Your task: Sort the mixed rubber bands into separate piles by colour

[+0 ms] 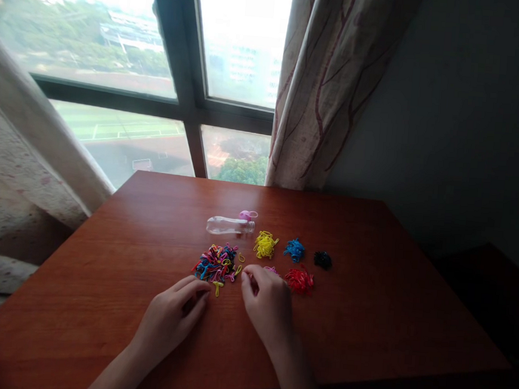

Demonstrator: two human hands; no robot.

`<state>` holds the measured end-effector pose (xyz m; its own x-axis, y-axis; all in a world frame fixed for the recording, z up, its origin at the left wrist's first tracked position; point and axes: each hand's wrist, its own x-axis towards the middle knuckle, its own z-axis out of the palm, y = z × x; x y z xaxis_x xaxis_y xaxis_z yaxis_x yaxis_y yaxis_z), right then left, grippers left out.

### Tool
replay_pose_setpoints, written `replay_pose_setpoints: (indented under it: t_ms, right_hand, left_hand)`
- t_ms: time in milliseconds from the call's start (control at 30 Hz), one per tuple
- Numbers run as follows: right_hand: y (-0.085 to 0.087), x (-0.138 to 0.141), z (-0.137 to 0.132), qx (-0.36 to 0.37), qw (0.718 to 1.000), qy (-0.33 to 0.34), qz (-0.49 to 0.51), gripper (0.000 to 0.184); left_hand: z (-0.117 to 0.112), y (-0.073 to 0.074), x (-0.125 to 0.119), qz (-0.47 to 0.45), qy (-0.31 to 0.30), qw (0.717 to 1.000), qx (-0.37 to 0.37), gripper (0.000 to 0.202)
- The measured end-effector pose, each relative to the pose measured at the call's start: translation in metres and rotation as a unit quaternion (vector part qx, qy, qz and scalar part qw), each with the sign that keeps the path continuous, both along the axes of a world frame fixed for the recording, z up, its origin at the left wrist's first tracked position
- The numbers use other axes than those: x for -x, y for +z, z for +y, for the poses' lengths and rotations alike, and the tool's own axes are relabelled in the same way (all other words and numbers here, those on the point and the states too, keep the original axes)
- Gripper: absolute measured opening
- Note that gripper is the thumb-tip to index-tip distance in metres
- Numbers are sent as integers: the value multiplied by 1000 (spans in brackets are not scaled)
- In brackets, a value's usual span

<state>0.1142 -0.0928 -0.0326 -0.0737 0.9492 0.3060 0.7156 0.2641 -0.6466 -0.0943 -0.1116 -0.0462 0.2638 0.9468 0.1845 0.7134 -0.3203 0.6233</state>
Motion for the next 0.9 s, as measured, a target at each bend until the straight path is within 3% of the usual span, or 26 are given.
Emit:
replay_pose_setpoints:
  t_ms: [133, 300, 533, 900]
  right_hand:
    - [-16, 16, -23, 23, 999, 29, 14, 16]
    - [-30, 18, -35, 29, 999, 24, 10, 16]
    - [-31, 18, -35, 26, 999, 34, -6, 16]
    - [-25, 18, -35, 22, 999, 37, -19, 17]
  left_hand:
    - [1, -1, 0, 16, 26, 999, 9, 14]
    - [1, 0, -4, 81, 29, 996, 21, 15]
    - [-1, 8, -16, 158, 35, 986, 32, 11]
    - [-1, -1, -15, 151, 26, 988, -3, 15]
